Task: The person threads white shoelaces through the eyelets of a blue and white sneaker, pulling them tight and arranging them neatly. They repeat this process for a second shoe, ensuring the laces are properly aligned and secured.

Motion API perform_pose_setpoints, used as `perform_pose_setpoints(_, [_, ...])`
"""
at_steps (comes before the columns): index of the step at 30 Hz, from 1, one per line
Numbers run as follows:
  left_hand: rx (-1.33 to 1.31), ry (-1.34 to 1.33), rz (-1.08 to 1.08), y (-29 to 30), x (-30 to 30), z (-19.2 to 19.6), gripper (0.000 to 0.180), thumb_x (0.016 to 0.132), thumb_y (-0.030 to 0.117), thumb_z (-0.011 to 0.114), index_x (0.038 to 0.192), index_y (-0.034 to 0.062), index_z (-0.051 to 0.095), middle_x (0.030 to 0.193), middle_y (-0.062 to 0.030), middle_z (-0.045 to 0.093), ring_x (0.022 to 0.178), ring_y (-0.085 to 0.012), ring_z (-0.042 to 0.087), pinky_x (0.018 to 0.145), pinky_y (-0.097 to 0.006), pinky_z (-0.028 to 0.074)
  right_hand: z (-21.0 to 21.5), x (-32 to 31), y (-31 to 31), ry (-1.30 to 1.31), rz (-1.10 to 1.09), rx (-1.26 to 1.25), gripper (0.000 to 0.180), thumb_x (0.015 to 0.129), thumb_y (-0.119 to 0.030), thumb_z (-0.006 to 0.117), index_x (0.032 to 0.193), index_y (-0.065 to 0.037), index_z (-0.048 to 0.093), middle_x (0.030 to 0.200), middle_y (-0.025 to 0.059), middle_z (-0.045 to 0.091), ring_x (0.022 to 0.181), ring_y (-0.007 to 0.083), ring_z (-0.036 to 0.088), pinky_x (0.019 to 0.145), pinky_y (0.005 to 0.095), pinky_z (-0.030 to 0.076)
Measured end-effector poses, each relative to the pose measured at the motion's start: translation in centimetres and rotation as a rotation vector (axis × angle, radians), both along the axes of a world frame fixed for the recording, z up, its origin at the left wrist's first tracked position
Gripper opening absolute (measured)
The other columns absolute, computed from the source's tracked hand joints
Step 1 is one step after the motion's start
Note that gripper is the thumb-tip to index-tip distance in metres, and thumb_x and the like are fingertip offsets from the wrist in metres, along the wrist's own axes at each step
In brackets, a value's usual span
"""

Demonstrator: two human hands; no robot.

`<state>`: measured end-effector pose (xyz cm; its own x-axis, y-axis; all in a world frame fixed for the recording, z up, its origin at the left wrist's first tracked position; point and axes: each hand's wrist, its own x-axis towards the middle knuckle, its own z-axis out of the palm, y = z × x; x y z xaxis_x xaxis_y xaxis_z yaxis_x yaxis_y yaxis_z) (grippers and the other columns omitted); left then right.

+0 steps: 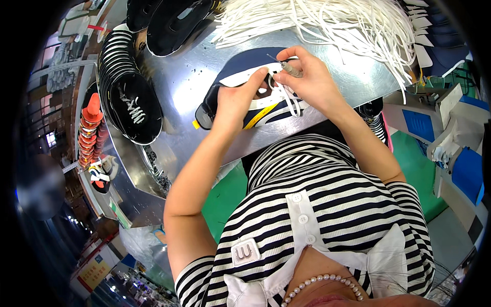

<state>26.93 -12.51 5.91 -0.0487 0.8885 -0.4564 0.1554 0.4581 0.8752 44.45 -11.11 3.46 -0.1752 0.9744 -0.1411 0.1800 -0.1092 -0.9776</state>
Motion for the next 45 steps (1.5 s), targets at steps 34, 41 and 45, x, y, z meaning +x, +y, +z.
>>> perform_pose_setpoints(34, [0.365, 0.124, 0.053, -2.4, 1.4, -0.5, 0.018, 0.084, 0.009, 0.076, 0.097, -0.0016, 0.069, 0.087, -0.0033, 0.071, 0.073, -0.0088, 0.064, 0.066, -0.025, 0.050, 1.4, 2.4, -1.5, -0.110, 0.151, 0.328, 0.015, 0.089, -0.013, 0.066, 0.097, -0.002, 0.060, 0.073, 0.0118, 0.066, 0.064, 0.0230, 0.064, 0.058, 0.0318, 0.048])
perform_pose_setpoints(41, [0.462, 0.100, -0.060, -2.7, 1.1, -1.0, 0.013, 0.089, 0.008, 0.070, 0.098, -0.0014, 0.068, 0.083, -0.0041, 0.070, 0.074, -0.0107, 0.064, 0.066, -0.025, 0.050, 1.1, 2.0, -0.4, -0.245, 0.237, 0.470, 0.014, 0.087, -0.011, 0.064, 0.094, 0.000, 0.059, 0.069, 0.0141, 0.065, 0.062, 0.0316, 0.064, 0.056, 0.0393, 0.048])
perform_pose_setpoints(45, [0.526, 0.078, -0.144, -3.4, 1.5, -1.0, 0.011, 0.094, 0.007, 0.062, 0.099, -0.0014, 0.067, 0.081, -0.0044, 0.069, 0.074, -0.0117, 0.065, 0.066, -0.027, 0.050, 1.3, 0.7, 0.7, -0.431, 0.338, 0.488, 0.019, 0.087, -0.010, 0.062, 0.095, 0.005, 0.053, 0.067, 0.0198, 0.063, 0.067, 0.0393, 0.064, 0.060, 0.0462, 0.049])
